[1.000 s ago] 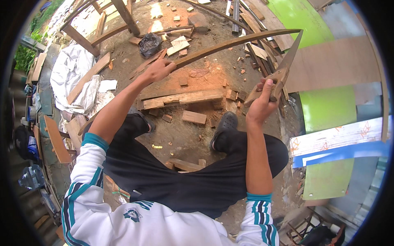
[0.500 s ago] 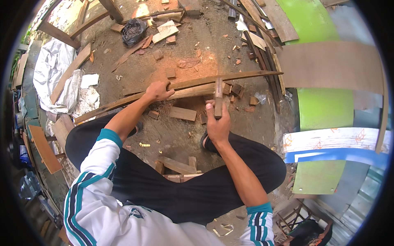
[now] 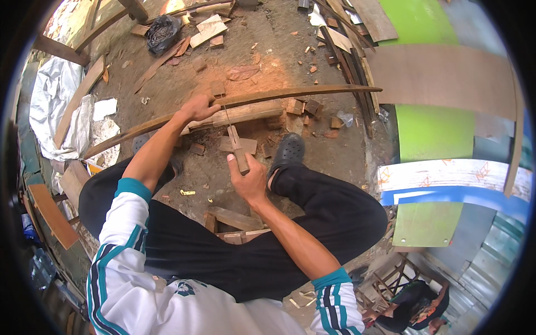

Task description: The person lifts and inspects a wooden frame, then sits on the ground to use a chisel to carve or shape a piece of wood. They repeatedly adjust the wood and chisel to continue the carving process.

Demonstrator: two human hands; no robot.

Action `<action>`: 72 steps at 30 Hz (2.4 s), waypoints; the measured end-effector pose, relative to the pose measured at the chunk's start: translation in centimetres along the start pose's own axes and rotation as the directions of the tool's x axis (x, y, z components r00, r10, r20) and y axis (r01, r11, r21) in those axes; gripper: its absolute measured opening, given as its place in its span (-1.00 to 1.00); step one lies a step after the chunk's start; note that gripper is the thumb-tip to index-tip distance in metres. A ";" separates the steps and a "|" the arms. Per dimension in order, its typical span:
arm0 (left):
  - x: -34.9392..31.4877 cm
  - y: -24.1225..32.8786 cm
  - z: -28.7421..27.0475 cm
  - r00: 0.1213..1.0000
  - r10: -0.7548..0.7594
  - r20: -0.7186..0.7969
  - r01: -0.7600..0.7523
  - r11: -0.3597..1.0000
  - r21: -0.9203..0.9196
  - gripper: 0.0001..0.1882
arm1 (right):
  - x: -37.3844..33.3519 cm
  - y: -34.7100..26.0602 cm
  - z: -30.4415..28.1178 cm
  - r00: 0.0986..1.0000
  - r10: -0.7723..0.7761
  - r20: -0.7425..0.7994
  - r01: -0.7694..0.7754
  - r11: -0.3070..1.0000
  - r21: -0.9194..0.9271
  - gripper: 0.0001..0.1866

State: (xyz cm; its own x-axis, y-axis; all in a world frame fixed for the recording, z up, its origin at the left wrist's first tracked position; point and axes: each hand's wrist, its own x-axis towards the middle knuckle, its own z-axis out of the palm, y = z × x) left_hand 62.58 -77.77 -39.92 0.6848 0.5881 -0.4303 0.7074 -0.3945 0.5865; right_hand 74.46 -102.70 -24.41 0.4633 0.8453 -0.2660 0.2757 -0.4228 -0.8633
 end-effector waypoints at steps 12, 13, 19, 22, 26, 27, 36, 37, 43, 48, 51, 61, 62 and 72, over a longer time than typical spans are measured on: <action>-0.4 0.1 -2.5 0.999 -0.048 -0.025 0.045 0.990 -0.131 -0.44 | -1.3 -1.1 0.3 1.000 -0.029 0.004 0.029 0.999 -0.020 -0.70; -0.4 0.0 -2.6 0.998 -0.057 -0.017 0.054 0.990 -0.132 -0.43 | -1.4 -1.1 0.3 0.999 -0.046 -0.007 0.046 0.999 -0.012 -0.68; -0.3 -0.5 -2.7 0.998 -0.051 -0.025 0.047 0.989 -0.142 -0.39 | -0.7 -1.8 0.0 0.999 -0.044 0.027 0.044 0.999 -0.021 -0.71; 0.0 -0.1 -2.8 0.999 -0.038 -0.011 0.036 0.990 -0.140 -0.39 | 0.5 -2.4 0.3 1.000 -0.025 0.005 0.025 1.000 -0.003 -0.70; 0.1 -0.7 -2.3 0.997 0.029 -0.071 -0.036 0.994 -0.099 -0.40 | -0.4 -2.7 -0.8 0.998 0.009 0.056 -0.008 1.000 -0.007 -0.69; 0.2 -1.0 -2.1 0.992 0.065 -0.107 -0.073 0.994 -0.082 -0.40 | -0.2 -2.7 -0.5 0.999 0.015 0.042 -0.015 1.000 0.006 -0.69; 0.1 0.7 -2.0 1.000 -0.014 0.014 0.015 0.994 -0.107 -0.45 | -0.4 -1.6 -1.0 0.995 0.084 0.053 -0.085 0.996 0.017 -0.67; 0.1 0.6 -1.8 1.000 0.005 -0.006 -0.005 0.992 -0.127 -0.45 | -0.5 -1.6 -1.3 0.994 0.098 0.057 -0.100 0.995 0.027 -0.66; 0.7 2.5 -0.8 0.997 0.052 0.055 -0.048 0.996 -0.077 -0.46 | 3.8 0.9 -0.8 0.996 0.076 -0.042 -0.075 0.997 0.008 -0.66; 0.1 -0.1 0.3 0.997 0.073 -0.003 -0.073 0.997 0.014 -0.40 | 3.4 -4.0 -5.8 0.988 0.147 -0.051 -0.142 0.986 0.085 -0.65; 0.4 0.8 1.0 0.994 0.113 0.003 -0.113 0.992 0.060 -0.32 | 3.7 -6.3 -10.5 0.990 0.118 -0.072 -0.120 0.992 -0.024 -0.67; -0.3 0.4 5.0 0.994 0.000 -0.108 0.017 0.986 0.164 -0.37 | 6.7 -4.0 -9.4 0.980 -0.025 -0.197 -0.008 0.986 -0.165 -0.66; -0.1 0.1 5.3 0.973 0.088 -0.213 -0.055 0.986 0.156 -0.38 | 6.6 -4.1 -9.3 0.986 -0.010 -0.165 -0.022 0.981 -0.193 -0.65; 1.0 -1.3 7.8 0.943 0.253 -0.216 -0.216 0.960 0.180 -0.30 | 6.6 -3.7 -8.3 0.990 -0.029 -0.140 -0.007 0.968 -0.251 -0.63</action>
State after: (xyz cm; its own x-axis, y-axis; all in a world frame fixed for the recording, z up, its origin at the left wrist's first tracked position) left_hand 63.70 -82.22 -46.44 0.7869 0.6074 -0.1089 0.5621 -0.6326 0.5328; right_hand 83.47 -98.26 -19.40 0.5680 0.8035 -0.1781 0.4754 -0.4970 -0.7260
